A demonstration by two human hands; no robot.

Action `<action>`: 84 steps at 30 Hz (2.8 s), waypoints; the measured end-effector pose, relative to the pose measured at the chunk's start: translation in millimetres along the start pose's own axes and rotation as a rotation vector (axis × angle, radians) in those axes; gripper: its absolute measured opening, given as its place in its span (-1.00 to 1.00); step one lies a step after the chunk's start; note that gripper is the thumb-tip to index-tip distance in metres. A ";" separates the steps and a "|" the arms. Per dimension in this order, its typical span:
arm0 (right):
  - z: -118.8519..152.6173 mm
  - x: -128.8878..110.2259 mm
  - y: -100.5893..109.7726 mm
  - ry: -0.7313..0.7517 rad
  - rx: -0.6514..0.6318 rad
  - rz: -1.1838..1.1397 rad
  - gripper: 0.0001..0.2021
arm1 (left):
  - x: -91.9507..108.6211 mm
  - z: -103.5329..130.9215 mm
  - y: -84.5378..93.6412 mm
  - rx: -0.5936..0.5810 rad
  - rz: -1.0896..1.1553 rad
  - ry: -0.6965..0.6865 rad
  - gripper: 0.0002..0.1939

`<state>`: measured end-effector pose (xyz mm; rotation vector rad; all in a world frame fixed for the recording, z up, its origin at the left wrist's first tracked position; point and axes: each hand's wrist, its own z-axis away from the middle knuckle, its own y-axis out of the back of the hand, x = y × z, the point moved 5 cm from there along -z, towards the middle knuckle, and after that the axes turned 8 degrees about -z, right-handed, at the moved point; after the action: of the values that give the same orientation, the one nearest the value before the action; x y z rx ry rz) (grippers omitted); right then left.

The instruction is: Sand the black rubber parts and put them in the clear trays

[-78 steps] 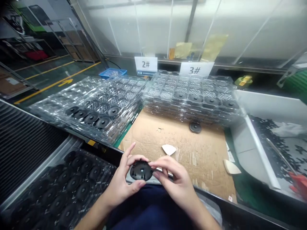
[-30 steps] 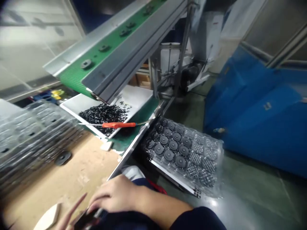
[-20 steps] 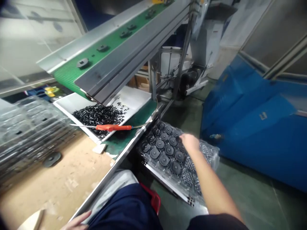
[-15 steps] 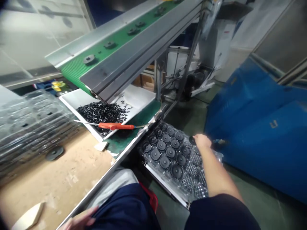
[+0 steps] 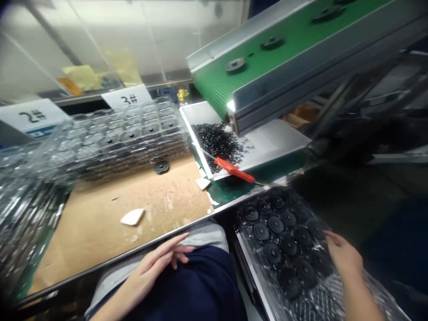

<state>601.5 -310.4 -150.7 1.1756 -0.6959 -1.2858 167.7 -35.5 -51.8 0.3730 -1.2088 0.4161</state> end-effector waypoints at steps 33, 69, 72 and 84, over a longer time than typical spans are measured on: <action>248.8 -423.1 -123.8 0.913 -1.011 0.209 -0.73 | -43.8 4.2 163.6 0.466 0.431 -0.022 -0.54; 236.5 -427.1 -162.9 0.126 -1.329 0.238 -0.78 | -45.8 -103.4 288.0 0.364 0.549 -0.124 -0.67; 236.0 -426.3 -163.9 0.085 -1.340 0.259 -0.78 | -46.5 -103.2 289.4 0.394 0.568 -0.106 -0.68; 234.7 -424.6 -163.8 0.053 -1.346 0.261 -0.81 | -52.5 -107.2 292.1 0.454 0.630 -0.065 -0.77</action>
<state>240.6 52.8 -142.9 0.0019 0.1387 -1.1178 94.1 264.0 -118.7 0.3867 -1.2777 1.2428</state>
